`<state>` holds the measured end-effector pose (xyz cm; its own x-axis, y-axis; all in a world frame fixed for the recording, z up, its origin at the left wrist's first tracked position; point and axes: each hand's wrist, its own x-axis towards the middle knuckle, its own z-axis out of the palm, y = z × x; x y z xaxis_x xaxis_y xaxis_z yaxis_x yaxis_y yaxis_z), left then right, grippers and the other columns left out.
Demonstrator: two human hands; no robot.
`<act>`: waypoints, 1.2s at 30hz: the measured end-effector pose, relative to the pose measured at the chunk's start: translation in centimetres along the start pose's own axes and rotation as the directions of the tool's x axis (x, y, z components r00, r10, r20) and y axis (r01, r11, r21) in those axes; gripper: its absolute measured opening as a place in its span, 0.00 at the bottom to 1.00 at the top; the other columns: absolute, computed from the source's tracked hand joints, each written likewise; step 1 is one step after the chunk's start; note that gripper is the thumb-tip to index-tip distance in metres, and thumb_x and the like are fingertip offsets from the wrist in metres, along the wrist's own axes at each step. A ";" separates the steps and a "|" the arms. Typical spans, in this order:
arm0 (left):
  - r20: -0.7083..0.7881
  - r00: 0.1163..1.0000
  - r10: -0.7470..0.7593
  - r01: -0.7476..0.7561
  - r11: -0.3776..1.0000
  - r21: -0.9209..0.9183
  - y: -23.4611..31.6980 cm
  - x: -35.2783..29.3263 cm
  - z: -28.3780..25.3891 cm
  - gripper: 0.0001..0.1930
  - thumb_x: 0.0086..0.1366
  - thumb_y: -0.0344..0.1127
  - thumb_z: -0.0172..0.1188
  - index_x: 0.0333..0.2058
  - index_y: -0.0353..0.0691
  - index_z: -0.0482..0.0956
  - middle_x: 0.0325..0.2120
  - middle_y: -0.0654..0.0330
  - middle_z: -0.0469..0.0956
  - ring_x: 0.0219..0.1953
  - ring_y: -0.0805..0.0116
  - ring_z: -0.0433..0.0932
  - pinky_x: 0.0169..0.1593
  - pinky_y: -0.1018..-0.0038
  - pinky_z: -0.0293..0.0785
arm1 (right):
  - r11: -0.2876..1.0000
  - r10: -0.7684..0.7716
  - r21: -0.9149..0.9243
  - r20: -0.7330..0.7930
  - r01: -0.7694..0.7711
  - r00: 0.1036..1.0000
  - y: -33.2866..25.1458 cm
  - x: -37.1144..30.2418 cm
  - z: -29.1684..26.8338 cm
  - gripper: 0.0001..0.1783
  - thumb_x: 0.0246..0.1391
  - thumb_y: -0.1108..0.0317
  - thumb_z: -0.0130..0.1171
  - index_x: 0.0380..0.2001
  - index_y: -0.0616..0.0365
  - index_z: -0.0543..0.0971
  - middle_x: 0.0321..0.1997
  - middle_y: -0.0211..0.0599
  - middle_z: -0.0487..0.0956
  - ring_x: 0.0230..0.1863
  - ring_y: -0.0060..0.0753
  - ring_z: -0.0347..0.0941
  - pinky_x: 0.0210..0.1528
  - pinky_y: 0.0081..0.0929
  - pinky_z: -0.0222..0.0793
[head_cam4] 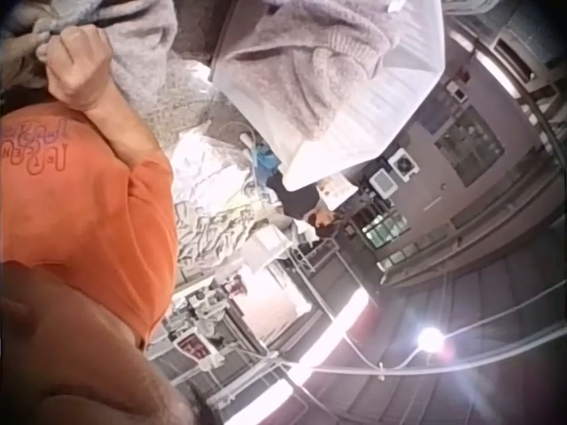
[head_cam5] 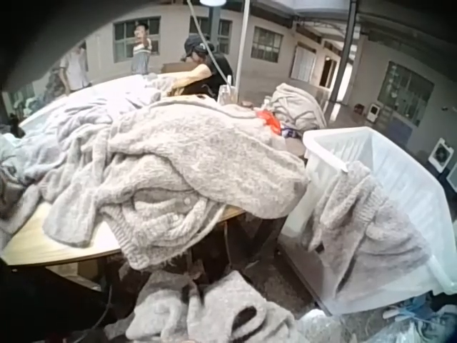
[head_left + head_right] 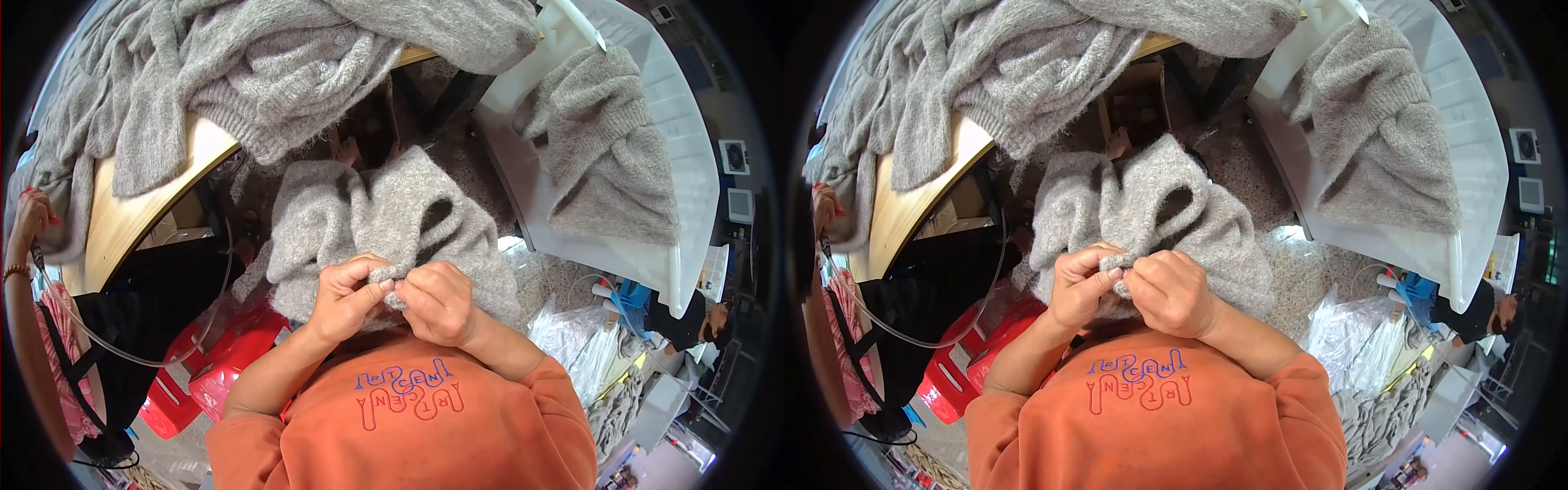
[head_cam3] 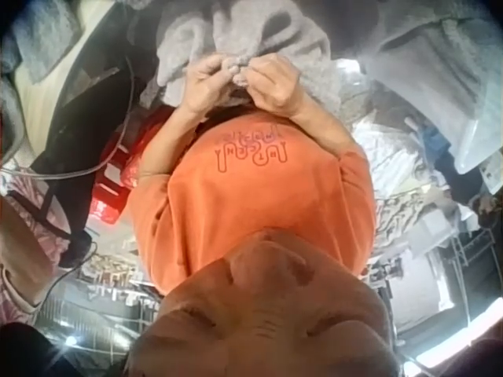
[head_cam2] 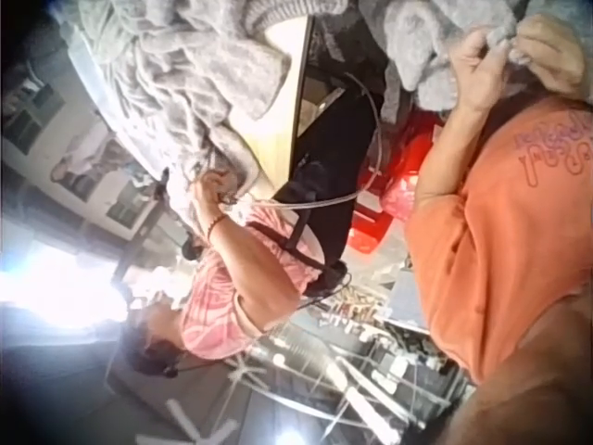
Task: Inspecting knitted sweaters for defects and removing loose threads by hand.
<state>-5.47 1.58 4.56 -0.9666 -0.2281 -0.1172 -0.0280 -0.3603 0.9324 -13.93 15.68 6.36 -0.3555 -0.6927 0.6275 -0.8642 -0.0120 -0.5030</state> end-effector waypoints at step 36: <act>0.169 0.683 0.710 -0.505 0.291 0.813 0.8 -0.4 1.2 0.15 0.39 0.13 0.53 0.30 0.28 0.74 0.20 0.52 0.74 0.20 0.60 0.75 0.24 0.74 0.72 | 0.957 0.245 0.189 -0.109 -0.222 0.963 0.5 0.1 1.5 0.16 0.25 0.82 0.51 0.26 0.65 0.70 0.19 0.42 0.70 0.16 0.41 0.67 0.17 0.29 0.63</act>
<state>-5.44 2.45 5.73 -0.7233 -0.2585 0.6403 0.2724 0.7453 0.6086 -13.83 14.58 5.31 -0.5930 -0.5919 0.5459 -0.6806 0.0062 -0.7326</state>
